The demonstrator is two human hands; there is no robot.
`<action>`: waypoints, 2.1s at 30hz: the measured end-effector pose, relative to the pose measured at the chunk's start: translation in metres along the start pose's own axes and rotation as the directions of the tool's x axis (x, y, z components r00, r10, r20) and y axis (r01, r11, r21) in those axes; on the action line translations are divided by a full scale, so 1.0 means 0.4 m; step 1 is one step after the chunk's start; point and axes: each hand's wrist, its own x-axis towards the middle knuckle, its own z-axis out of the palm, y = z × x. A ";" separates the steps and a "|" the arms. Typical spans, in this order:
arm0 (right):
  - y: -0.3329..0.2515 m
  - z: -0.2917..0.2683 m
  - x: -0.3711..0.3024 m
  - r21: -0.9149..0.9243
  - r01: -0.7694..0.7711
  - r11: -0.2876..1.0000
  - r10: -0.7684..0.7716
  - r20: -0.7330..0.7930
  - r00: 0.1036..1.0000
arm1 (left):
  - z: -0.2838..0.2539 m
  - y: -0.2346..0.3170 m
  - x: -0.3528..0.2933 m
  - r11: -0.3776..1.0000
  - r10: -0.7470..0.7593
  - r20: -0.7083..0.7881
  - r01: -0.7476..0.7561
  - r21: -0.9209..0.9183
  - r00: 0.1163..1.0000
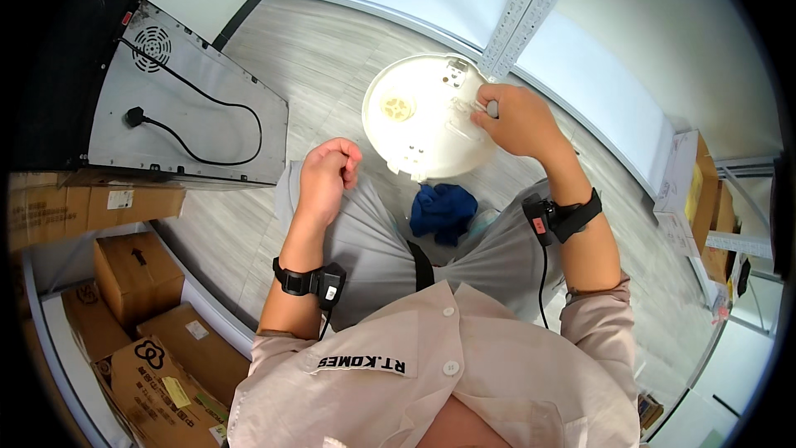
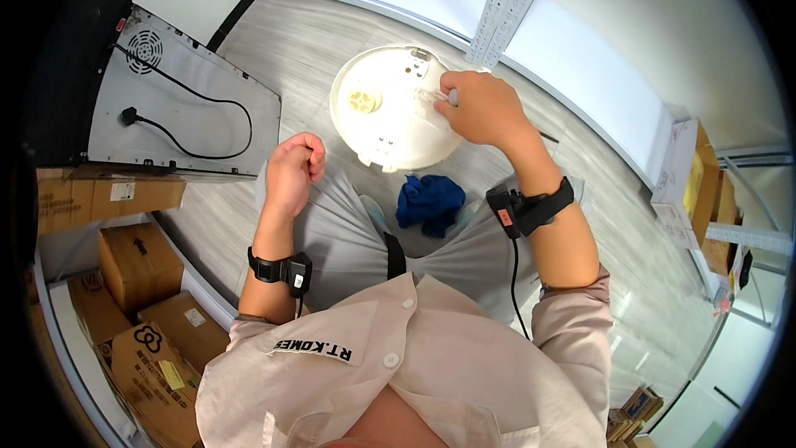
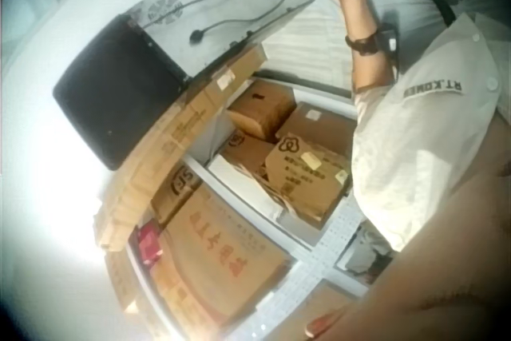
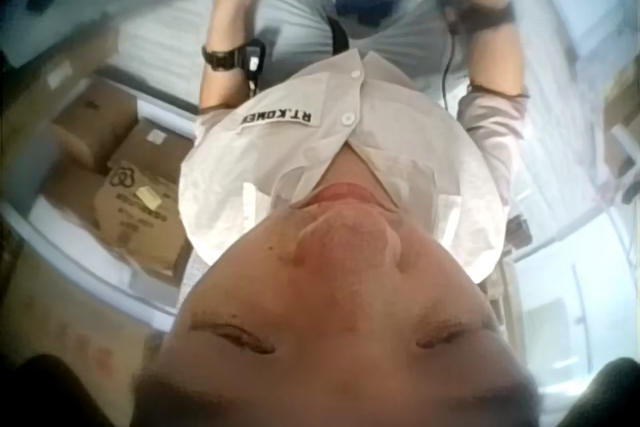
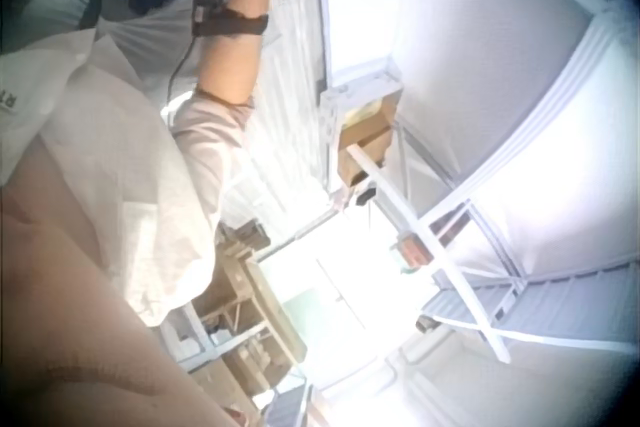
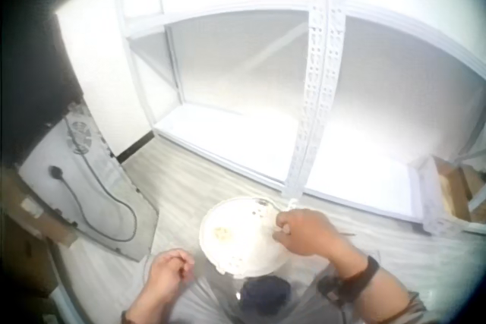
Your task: The person assembles a white plastic appliance by hand, using a screwdriver to tighten screws on the base. They then place the assembled unit onto a white shelf.
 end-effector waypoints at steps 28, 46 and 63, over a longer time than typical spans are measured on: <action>0.177 0.095 0.033 0.435 0.465 0.771 -0.309 -0.383 0.871 | 0.093 0.018 0.197 0.855 -0.045 -0.077 -0.001 -0.518 0.996; 0.031 0.156 -0.055 0.328 0.584 0.742 -0.613 -0.021 0.790 | 0.048 0.030 0.236 0.944 -0.270 0.370 0.320 -0.080 0.889; 0.114 0.236 0.015 0.351 0.348 0.869 -0.414 0.131 0.901 | 0.143 0.006 0.357 0.812 -0.087 0.122 -0.001 0.583 0.989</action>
